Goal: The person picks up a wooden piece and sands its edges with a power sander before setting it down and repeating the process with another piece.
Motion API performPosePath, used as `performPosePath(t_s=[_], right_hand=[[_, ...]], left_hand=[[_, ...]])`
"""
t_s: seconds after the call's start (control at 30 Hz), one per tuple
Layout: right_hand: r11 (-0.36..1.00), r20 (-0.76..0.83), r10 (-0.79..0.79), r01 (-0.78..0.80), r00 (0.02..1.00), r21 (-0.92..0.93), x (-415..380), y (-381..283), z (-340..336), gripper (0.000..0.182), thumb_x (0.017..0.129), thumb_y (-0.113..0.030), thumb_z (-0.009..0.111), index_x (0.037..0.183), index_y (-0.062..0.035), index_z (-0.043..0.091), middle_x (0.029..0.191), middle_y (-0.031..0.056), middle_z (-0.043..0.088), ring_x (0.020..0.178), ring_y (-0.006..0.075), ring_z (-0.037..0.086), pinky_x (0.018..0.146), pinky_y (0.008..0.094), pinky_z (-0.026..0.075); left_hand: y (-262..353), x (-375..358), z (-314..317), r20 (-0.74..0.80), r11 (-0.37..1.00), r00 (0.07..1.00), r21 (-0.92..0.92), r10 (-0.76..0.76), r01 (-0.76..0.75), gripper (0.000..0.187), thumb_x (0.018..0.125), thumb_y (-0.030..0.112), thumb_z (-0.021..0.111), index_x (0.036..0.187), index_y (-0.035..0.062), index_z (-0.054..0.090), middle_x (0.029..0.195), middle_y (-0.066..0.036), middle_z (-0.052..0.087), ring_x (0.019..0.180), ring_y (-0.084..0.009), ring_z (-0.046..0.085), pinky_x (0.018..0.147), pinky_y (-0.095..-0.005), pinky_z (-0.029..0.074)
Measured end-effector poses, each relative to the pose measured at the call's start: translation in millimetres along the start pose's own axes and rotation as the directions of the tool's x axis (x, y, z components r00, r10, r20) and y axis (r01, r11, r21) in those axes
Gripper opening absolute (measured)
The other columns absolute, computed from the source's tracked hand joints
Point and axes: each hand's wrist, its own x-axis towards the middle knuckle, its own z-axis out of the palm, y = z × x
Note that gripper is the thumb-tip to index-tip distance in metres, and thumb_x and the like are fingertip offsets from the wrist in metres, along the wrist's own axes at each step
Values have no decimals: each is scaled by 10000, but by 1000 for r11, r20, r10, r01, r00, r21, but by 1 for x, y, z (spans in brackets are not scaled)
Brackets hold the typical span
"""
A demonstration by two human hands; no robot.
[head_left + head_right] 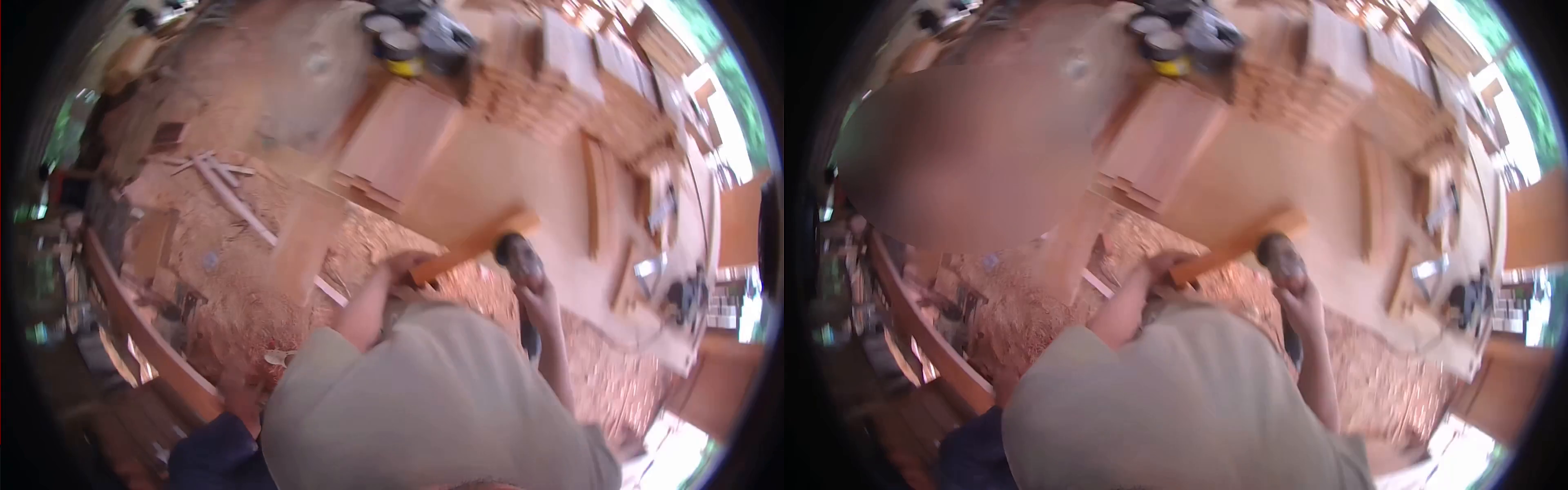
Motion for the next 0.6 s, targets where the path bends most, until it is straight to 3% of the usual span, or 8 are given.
performPosePath(t_s=[0.03, 0.07, 0.17, 0.47, 0.5, 0.53, 0.57, 0.6], right_hand=[[999, 99, 7, -11, 995, 43, -4, -21, 5, 415, 757, -205, 708, 1086, 31, 618, 945, 119, 686, 905, 189, 640, 839, 329, 495], [987, 76, 7, 5, 997, -159, -1, -17, 5, 447, 762, -249, 700, 1114, 13, 611, 958, 139, 686, 913, 221, 653, 853, 345, 496], [958, 81, 74, -48, 994, -284, -2, -29, 15, 536, 742, -365, 735, 1139, -22, 619, 1020, 175, 692, 976, 327, 661, 874, 403, 493], [908, 210, 169, -70, 963, -413, 7, -40, 24, 547, 756, -374, 725, 1167, -38, 593, 1018, 184, 684, 961, 327, 656, 863, 408, 490], [913, 199, 143, -51, 970, -405, 11, -38, 21, 536, 773, -374, 700, 1166, -29, 581, 1014, 196, 678, 969, 353, 651, 867, 417, 486], [971, 254, 63, 0, 965, -240, 18, -33, 15, 458, 796, -295, 670, 1150, -20, 580, 983, 160, 678, 930, 301, 655, 859, 395, 492], [994, 243, 58, -32, 968, -109, 25, -22, 10, 392, 806, -204, 639, 1144, -14, 579, 944, 101, 670, 891, 211, 638, 841, 351, 495], [987, 273, 76, -33, 959, -159, 42, -16, 3, 382, 807, -155, 627, 1159, -14, 580, 942, 63, 664, 898, 147, 616, 840, 307, 487]], left_hand=[[2, -3, -6, 85, 999, 996, -1, -37, 37, 510, 1012, 436, 366, 1289, 57, 563, 1017, -210, 699, 796, -254, 692, 638, -334, 563], [-3, 5, -20, 169, 970, 967, -123, -189, 211, 598, 1020, 496, 300, 1271, 17, 556, 1014, -221, 687, 806, -277, 692, 675, -352, 567], [5, 3, -14, 256, 942, 943, -206, -210, 266, 651, 1022, 535, 271, 1215, -10, 571, 980, -215, 680, 776, -277, 682, 676, -358, 554], [-6, -8, 3, 49, 976, 987, -147, -153, 158, 510, 1063, 430, 286, 988, 31, 595, 722, -81, 608, 623, -177, 600, 550, -321, 473], [-4, -13, 12, -16, 994, 997, 69, -81, 82, 442, 1043, 425, 370, 1005, 46, 594, 750, -62, 622, 652, -161, 612, 559, -298, 475], [0, -19, 15, -89, 958, 996, 286, 16, 10, 385, 1024, 420, 454, 1023, 61, 594, 778, -43, 636, 681, -145, 625, 568, -275, 476], [-9, -12, 4, -47, 992, 998, 116, -38, 43, 353, 1013, 408, 489, 1032, 74, 600, 783, -29, 635, 678, -136, 622, 561, -269, 474], [-22, -3, -11, -9, 996, 998, -65, -57, 56, 323, 1003, 396, 523, 1041, 86, 606, 788, -15, 635, 675, -128, 620, 554, -263, 472]])
